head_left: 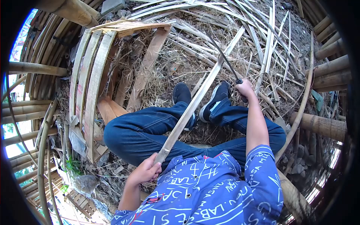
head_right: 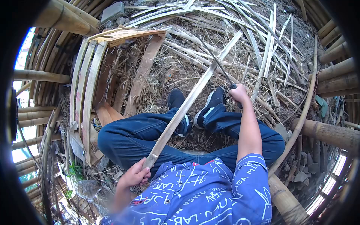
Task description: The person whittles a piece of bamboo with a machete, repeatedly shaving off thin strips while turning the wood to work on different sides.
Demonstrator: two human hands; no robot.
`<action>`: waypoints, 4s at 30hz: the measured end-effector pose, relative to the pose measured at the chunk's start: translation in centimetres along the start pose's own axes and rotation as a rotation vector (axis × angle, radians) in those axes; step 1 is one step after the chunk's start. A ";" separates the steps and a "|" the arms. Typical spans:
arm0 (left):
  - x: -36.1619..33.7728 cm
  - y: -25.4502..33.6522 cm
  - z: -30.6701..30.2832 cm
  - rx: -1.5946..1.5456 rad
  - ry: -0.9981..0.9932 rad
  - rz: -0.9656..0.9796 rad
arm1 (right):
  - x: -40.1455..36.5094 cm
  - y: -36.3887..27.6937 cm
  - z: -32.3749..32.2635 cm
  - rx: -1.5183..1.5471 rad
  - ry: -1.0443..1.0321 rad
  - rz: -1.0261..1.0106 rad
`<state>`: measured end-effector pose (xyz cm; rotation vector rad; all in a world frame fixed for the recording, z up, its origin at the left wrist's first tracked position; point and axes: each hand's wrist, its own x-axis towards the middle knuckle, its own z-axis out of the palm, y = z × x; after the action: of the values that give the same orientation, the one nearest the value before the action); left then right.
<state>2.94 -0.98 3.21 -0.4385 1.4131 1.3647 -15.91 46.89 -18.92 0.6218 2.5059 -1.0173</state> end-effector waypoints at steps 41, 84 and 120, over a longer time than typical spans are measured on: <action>-0.9 1.3 0.4 0.225 0.210 0.070 | -11.6 -8.4 2.4 -0.337 0.058 -0.223; -1.1 2.2 -0.9 0.346 0.230 0.128 | -9.3 -7.5 1.4 0.132 -0.068 -0.107; -0.9 3.7 1.0 0.615 0.370 0.282 | -25.6 -15.6 8.8 -0.069 -0.277 -0.577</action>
<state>0.61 0.54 6.02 -0.0826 2.1685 1.0113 -1.20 23.83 -3.75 -0.2742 2.4957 -1.1012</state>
